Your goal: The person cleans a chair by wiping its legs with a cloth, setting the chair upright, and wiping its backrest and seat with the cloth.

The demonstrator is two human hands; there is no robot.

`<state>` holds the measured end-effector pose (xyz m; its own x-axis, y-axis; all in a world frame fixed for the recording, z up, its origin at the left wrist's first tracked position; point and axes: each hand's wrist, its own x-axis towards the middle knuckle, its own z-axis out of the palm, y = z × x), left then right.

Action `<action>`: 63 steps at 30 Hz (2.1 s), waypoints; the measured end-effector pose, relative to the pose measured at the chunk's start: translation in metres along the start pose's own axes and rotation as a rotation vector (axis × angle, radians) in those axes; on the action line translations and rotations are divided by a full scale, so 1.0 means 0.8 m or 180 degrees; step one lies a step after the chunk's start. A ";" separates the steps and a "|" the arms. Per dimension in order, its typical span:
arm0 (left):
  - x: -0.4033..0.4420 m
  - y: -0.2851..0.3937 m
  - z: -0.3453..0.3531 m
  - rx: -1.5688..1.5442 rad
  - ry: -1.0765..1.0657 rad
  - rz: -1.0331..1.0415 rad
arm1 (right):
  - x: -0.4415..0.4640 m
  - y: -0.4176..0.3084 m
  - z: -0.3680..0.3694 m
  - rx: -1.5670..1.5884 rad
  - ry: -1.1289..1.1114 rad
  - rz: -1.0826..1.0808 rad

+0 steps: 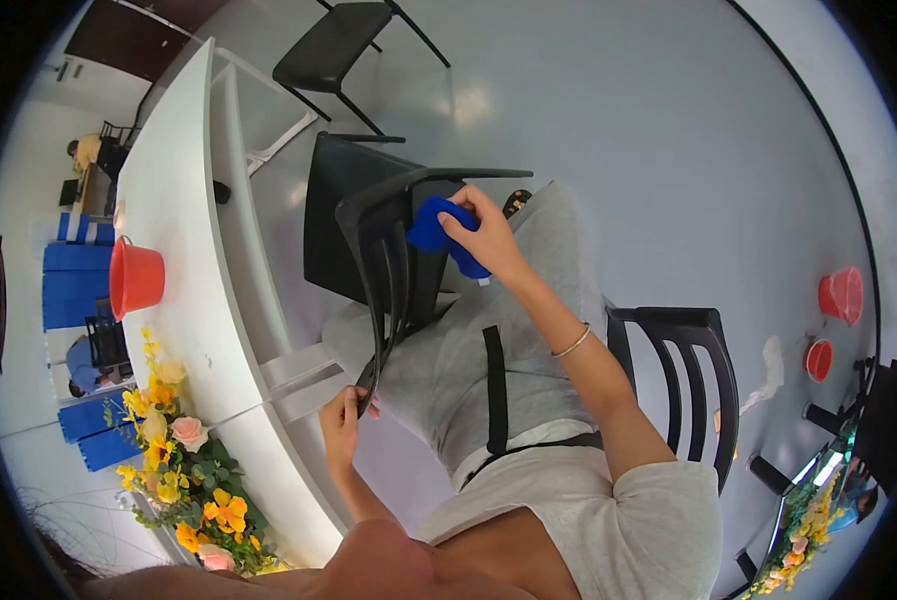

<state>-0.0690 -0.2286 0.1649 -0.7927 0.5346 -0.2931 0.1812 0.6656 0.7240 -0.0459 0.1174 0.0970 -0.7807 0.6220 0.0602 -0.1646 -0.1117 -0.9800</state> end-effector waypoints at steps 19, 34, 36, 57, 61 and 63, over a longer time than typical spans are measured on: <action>0.005 0.008 0.002 0.0154 0.0115 0.0013 | 0.038 -0.004 0.046 -0.1433 0.0389 -0.0531; 0.009 -0.004 0.001 0.0405 -0.0042 0.0043 | 0.041 0.001 0.069 -0.1491 0.0935 -0.0573; 0.009 -0.002 0.000 0.0465 -0.0046 0.0088 | 0.043 0.009 0.075 -0.1426 0.1066 -0.0595; 0.009 0.014 0.003 0.0438 0.0104 0.0091 | 0.036 0.032 0.051 -0.0307 0.0673 0.0219; 0.008 0.007 0.003 0.0391 0.0049 0.0063 | 0.054 0.026 0.053 -0.0674 0.0753 -0.0035; 0.008 0.004 0.002 0.0441 0.0056 0.0097 | 0.057 0.020 0.058 -0.0978 0.0724 -0.0108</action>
<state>-0.0726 -0.2224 0.1645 -0.7955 0.5472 -0.2603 0.2831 0.7154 0.6388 -0.1122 0.1086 0.0930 -0.6185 0.7813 0.0838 0.0274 0.1280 -0.9914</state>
